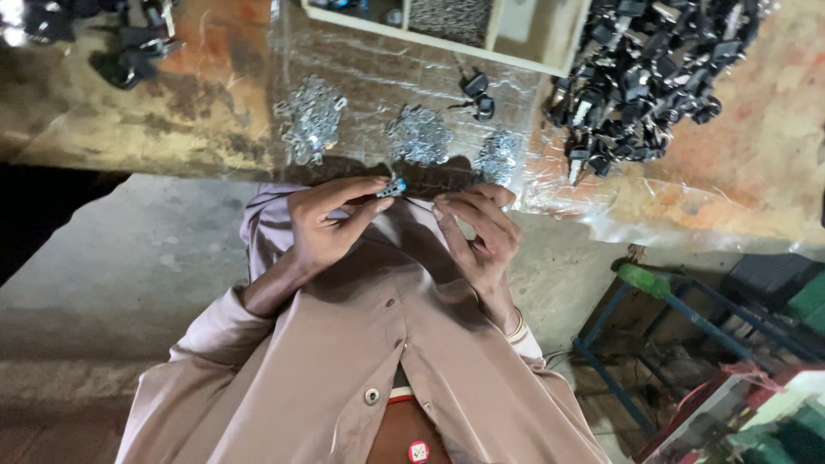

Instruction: The person sits at a workbench and assembles small hardware components by hand, repeatedly picking tiny metal parts from piles on the bench and fitting them onto a small cylindrical piece held in the other hand. Finished assemblies are placed into a compartmented tray, and the person continues assembling more pieces one at a time.

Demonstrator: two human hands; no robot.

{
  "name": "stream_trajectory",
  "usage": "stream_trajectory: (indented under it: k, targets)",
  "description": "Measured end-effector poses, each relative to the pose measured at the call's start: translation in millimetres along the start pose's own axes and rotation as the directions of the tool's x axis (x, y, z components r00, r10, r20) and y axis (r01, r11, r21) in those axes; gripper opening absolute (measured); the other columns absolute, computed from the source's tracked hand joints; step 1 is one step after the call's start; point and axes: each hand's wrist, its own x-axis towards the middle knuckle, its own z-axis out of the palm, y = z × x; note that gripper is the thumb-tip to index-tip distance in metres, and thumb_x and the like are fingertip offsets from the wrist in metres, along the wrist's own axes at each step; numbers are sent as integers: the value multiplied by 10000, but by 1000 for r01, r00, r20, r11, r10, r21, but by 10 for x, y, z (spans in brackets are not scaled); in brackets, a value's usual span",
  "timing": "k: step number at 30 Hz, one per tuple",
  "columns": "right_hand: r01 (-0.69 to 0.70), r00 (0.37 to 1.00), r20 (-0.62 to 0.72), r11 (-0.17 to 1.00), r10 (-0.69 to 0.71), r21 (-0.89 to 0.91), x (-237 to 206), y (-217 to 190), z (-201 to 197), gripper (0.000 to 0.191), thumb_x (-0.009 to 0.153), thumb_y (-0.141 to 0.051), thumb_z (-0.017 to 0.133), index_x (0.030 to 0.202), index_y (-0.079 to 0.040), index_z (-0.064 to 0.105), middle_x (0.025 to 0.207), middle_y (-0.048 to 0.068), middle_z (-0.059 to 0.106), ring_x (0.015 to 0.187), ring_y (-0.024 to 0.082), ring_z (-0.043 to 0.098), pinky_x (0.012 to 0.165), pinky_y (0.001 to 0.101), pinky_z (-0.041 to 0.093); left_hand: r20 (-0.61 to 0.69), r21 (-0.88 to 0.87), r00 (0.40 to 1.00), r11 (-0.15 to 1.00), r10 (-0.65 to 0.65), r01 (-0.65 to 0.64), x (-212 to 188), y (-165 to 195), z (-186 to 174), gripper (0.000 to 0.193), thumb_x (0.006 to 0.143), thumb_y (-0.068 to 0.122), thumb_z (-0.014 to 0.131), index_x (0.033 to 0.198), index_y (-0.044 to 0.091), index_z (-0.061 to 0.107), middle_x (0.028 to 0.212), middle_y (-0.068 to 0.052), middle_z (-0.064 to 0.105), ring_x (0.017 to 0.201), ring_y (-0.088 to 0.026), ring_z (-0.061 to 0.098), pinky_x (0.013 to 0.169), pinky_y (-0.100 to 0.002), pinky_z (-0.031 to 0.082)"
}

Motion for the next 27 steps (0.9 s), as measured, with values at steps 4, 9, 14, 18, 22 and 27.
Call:
stream_trajectory:
  k: [4,9,14,18,22,27]
  targets:
    - [9,1000,8,999,-10,33,68,-62,184,191,858,36,812,1033,-15,756,1036,103,750,997,258,649,904,345,506,-1,-3,1000,1000,11,-11,-5,-27,8,242,916,-25,813,1145,-17,737,1170,-143,760,1018,-193,773,778,-274,672]
    - [12,1000,-1,997,-12,73,95,-61,302,181,899,45,806,1044,0,708,1016,84,737,961,241,678,915,339,511,2,17,999,999,45,-45,12,-42,-2,247,905,-11,827,1136,-7,739,1169,-141,760,1015,-204,778,781,-277,668]
    - [-281,959,24,927,284,248,101,-108,367,254,879,-38,821,1079,-30,664,979,54,734,860,158,695,824,305,528,10,63,997,995,82,-82,-9,-44,-8,232,911,-11,814,1131,-13,741,1177,-141,758,1037,-224,779,831,-294,662]
    - [10,998,64,985,1,-170,119,-158,288,183,840,-38,877,968,-85,756,941,28,766,814,175,639,870,344,415,26,186,986,969,162,-164,-10,-62,7,204,915,-19,808,1112,4,758,1151,-137,764,1031,-236,783,849,-304,659]
    - [65,992,118,980,-44,-185,107,-121,206,207,842,-56,871,1013,-74,756,989,26,749,874,191,640,886,343,404,77,221,968,942,240,-251,5,-72,1,195,906,-1,823,1090,17,760,1107,-121,772,1024,-246,786,834,-305,652]
    - [102,991,106,972,-81,-213,-1,-5,177,254,836,-104,910,1056,-111,784,992,14,729,886,196,605,859,347,398,130,178,966,953,224,-245,-21,-68,15,216,872,28,840,1076,19,770,1100,-124,774,995,-245,785,809,-309,646]
